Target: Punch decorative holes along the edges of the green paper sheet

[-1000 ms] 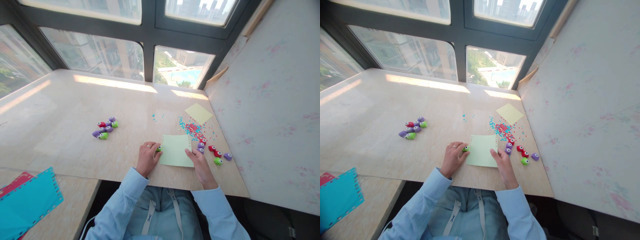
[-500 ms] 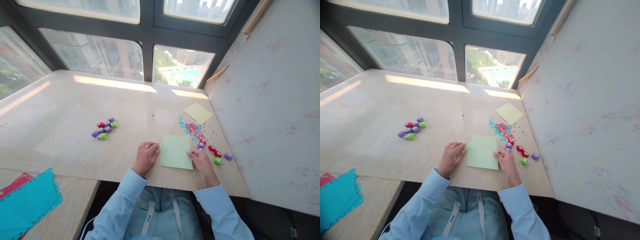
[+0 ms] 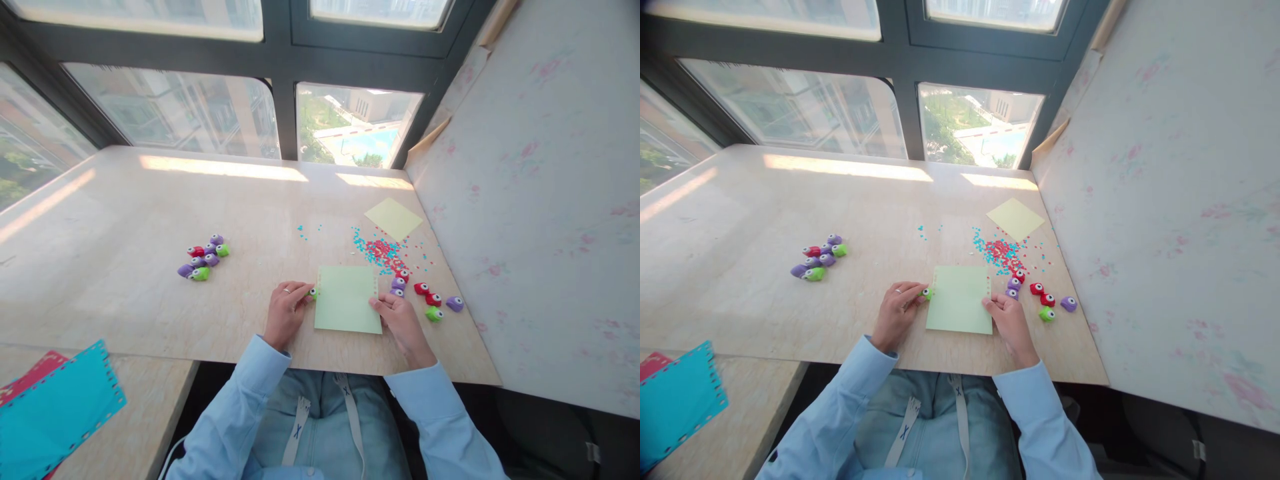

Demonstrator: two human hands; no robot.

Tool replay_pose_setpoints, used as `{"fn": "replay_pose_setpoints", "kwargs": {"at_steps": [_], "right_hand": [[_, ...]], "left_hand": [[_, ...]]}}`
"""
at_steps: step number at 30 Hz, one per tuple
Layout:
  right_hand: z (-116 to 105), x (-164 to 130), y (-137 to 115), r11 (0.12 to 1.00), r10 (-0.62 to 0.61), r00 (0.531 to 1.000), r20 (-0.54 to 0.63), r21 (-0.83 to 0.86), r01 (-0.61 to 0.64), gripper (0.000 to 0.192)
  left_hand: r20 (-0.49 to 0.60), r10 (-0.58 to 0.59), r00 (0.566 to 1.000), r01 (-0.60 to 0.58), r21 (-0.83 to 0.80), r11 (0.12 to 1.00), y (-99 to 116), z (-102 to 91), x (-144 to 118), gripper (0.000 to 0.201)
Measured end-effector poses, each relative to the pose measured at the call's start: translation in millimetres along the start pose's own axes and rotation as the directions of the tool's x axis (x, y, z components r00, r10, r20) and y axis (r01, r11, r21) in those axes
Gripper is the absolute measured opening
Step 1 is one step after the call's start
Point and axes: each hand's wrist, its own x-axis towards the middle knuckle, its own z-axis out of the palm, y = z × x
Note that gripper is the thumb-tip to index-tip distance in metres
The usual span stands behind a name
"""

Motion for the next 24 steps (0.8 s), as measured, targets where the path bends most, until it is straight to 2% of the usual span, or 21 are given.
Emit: {"fn": "replay_pose_setpoints", "kwargs": {"at_steps": [8, 18, 24], "right_hand": [[-1.2, 1.5, 0.1, 1.0, 0.003, 1.0, 0.03, -0.009, -0.003, 0.051], [-1.9, 0.6, 2.2, 1.0, -0.004, 1.0, 0.009, 0.009, 0.004, 0.047], [-1.9, 0.9, -0.4, 1.0, 0.016, 1.0, 0.024, -0.008, -0.016, 0.051]], "left_hand": [[0.008, -0.024, 1.0, 0.024, 0.006, 1.0, 0.9, -0.1, 0.0, 0.025], [0.005, -0.024, 1.0, 0.024, 0.002, 1.0, 2.1, -0.6, 0.1, 0.021], [0.003, -0.031, 1.0, 0.031, -0.012, 0.999, 2.2, -0.4, -0.2, 0.021]]}}
